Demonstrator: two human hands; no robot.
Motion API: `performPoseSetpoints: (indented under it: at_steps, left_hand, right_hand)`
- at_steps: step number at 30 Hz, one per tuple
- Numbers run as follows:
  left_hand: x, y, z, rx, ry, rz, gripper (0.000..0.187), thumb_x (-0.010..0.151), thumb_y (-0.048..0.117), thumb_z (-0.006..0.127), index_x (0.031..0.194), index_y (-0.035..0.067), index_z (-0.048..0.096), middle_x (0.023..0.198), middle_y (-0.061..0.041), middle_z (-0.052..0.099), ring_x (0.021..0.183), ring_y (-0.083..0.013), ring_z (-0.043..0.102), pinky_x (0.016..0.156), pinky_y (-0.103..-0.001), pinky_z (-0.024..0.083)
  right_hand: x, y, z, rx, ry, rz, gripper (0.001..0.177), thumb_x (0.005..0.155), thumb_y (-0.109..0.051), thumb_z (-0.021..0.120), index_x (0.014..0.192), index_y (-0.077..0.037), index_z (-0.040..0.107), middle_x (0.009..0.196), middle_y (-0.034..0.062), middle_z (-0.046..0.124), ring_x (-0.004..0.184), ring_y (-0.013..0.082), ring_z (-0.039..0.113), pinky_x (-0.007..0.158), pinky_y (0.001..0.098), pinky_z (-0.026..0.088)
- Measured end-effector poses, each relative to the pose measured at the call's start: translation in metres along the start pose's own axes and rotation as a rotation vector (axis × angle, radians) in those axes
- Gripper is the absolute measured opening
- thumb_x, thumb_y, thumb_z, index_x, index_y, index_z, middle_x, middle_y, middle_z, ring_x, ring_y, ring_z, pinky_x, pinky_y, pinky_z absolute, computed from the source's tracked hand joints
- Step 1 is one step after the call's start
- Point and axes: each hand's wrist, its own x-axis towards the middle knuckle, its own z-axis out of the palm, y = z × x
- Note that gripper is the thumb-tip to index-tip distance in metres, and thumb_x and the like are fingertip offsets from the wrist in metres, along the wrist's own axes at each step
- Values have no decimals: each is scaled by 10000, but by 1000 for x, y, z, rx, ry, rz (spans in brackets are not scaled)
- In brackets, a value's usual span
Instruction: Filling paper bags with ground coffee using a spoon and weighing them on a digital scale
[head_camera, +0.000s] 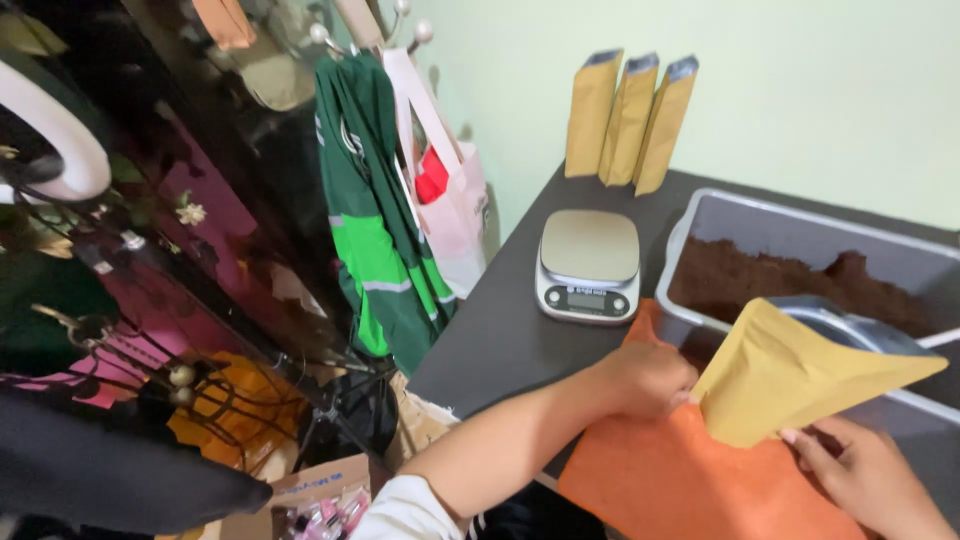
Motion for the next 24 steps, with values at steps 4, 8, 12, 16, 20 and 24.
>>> performPoseSetpoints:
  at_steps: [4, 8, 12, 16, 20, 24]
  left_hand:
    - [-1, -2, -1, -138, -26, -35, 256, 797, 122, 368, 548, 162, 327, 479, 43, 348, 512, -183, 326, 1106, -550, 138]
    - [-5, -4, 1, -225, -36, -64, 278, 862, 319, 524, 691, 100, 531, 652, -35, 618, 635, -254, 591, 843, -453, 318]
    - [-8, -3, 3, -307, 122, 8, 285, 918, 346, 523, 741, 123, 515, 737, -4, 576, 723, -262, 604, 572, -434, 374]
    - [-6, 10, -14, -334, 232, -43, 355, 1000, 377, 432, 739, 138, 467, 781, 3, 504, 715, -202, 532, 595, -415, 305]
    - [3, -8, 11, -228, 129, -35, 352, 932, 342, 482, 636, 161, 420, 604, 39, 469, 614, -194, 503, 929, -496, 207]
    - [2, -8, 13, -213, -10, -89, 402, 883, 318, 539, 549, 104, 474, 542, 0, 537, 569, -218, 591, 1052, -454, 192]
  right_hand:
    - [2, -3, -1, -11, -17, -4, 270, 917, -319, 743, 913, -80, 869, 767, 28, 804, 794, 125, 603, 783, 268, 488]
    - [2, -3, 0, -41, 1, -75, 284, 873, -314, 784, 748, -64, 736, 569, 62, 697, 594, 174, 572, 650, 300, 459]
    - [0, 8, 2, 159, 133, -138, 156, 888, -193, 766, 927, -72, 857, 691, 95, 805, 654, 198, 714, 691, 318, 532]
    - [-3, 9, 2, 113, 304, -143, 187, 907, -202, 766, 989, -41, 810, 853, 130, 839, 760, 232, 779, 824, 350, 580]
    - [5, 0, 0, -84, 42, -56, 286, 909, -342, 703, 970, -98, 839, 944, 49, 907, 921, 164, 817, 852, 308, 549]
    - [3, -8, -2, -181, -58, 2, 308, 937, -355, 656, 1107, -189, 853, 1117, -58, 911, 1114, 101, 802, 931, 275, 545]
